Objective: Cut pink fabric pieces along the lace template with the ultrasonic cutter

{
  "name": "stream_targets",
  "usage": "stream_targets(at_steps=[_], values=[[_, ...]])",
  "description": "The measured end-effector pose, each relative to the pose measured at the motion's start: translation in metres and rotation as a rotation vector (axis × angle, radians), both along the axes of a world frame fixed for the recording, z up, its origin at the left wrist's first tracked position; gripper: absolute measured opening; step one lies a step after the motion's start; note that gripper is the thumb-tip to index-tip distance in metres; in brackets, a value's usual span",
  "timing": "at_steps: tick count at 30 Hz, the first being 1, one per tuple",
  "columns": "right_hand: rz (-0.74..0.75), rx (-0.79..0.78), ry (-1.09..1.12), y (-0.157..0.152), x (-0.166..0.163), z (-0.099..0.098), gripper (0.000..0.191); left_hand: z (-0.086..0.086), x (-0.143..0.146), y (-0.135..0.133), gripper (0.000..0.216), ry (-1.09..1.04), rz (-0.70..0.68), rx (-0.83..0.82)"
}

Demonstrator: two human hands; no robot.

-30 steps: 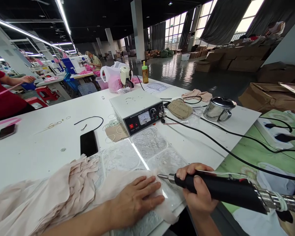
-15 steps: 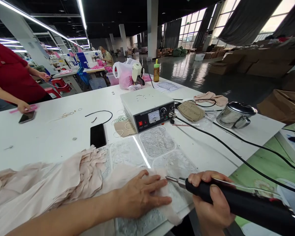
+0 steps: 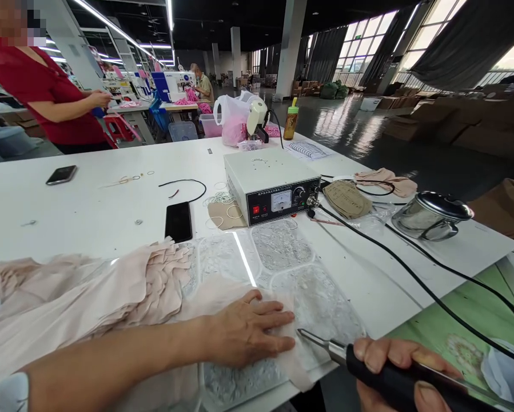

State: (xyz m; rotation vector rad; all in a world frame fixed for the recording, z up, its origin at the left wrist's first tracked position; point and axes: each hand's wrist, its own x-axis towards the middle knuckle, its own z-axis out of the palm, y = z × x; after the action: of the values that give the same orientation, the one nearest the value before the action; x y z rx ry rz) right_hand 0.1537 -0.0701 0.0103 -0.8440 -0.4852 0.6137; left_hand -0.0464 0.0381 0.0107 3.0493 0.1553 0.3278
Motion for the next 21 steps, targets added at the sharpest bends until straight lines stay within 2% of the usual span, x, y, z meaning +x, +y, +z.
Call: stream_targets(at_steps=[5, 15, 21], values=[[0.039, -0.065, -0.057, -0.0013, -0.0026, 0.0081, 0.027, 0.0001, -0.0001, 0.0004, 0.022, 0.014, 0.012, -0.033], [0.045, -0.052, -0.115, -0.0027, -0.0068, 0.0027, 0.02, 0.0008, -0.0003, 0.003, 0.024, 0.026, 0.005, -0.047], [0.042, -0.057, -0.143, 0.0007, -0.0097, 0.0077, 0.024, 0.0006, -0.0005, 0.0023, 0.024, 0.026, 0.008, -0.054]])
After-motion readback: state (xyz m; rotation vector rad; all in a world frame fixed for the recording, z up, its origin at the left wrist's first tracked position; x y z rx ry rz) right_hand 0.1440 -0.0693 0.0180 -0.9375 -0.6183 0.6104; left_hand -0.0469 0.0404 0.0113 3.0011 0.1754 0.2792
